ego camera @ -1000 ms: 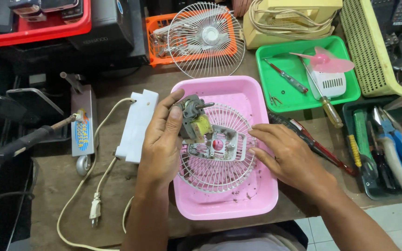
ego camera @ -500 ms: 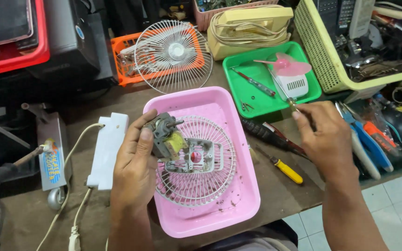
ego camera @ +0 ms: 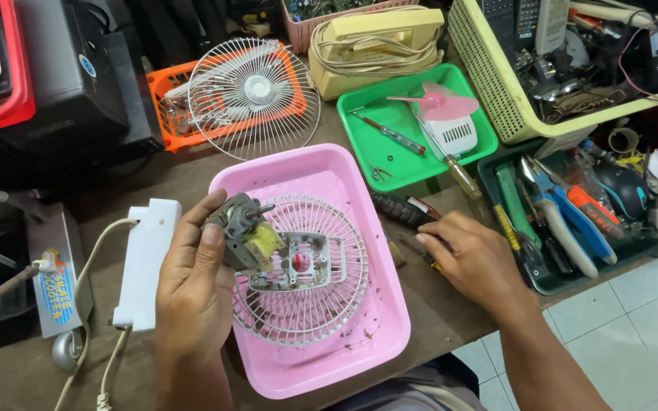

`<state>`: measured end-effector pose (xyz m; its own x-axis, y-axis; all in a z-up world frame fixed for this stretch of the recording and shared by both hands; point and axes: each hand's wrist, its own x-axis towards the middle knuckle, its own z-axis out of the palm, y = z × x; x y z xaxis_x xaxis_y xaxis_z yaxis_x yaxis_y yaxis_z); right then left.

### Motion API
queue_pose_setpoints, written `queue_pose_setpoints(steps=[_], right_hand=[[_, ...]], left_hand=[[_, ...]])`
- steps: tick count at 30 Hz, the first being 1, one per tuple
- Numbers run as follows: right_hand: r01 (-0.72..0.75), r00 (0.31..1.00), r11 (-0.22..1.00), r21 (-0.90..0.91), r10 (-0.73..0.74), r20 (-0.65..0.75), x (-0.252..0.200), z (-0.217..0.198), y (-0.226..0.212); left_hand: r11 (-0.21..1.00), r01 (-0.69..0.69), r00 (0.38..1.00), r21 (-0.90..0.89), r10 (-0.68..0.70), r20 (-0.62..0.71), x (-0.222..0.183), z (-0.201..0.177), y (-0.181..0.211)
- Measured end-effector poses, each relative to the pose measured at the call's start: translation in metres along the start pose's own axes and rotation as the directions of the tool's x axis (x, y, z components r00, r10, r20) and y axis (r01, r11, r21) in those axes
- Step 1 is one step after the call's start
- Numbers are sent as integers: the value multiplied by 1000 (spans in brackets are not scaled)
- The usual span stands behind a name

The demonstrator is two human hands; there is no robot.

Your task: Disassembling a small electric fan motor and cleaning its internal components using an electric screwdriver and a brush.

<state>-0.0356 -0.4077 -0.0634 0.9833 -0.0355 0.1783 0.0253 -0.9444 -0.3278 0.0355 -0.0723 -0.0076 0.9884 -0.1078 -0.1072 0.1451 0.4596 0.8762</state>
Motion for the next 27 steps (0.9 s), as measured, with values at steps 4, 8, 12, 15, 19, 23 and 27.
queue_pose_setpoints(steps=[4,8,12,15,19,23,27], right_hand=[[-34,989,999,0,33,147,9,3,-10],[-34,999,998,-44,35,27,12,1,-6],[-312,947,949,-46,314,67,17,-26,-6],[-200,974,980,10,200,-109,11,-27,3],[-281,946,958,-60,287,150,11,-22,-2],[-166,938,983,-80,182,293,12,-13,-14],[-163,892,981,-106,193,408,14,-2,-31]], left_hand=[[999,-5,1000,36,6,-20,1,0,0],[999,22,999,45,-20,-30,1,1,1],[1000,14,1000,18,-14,-15,1,-1,0],[1000,12,1000,14,-12,-3,-1,0,1],[1000,6,1000,4,-6,-9,0,0,-1],[1000,21,999,3,-21,-49,-1,2,1],[999,37,997,13,-36,-62,-2,7,6]])
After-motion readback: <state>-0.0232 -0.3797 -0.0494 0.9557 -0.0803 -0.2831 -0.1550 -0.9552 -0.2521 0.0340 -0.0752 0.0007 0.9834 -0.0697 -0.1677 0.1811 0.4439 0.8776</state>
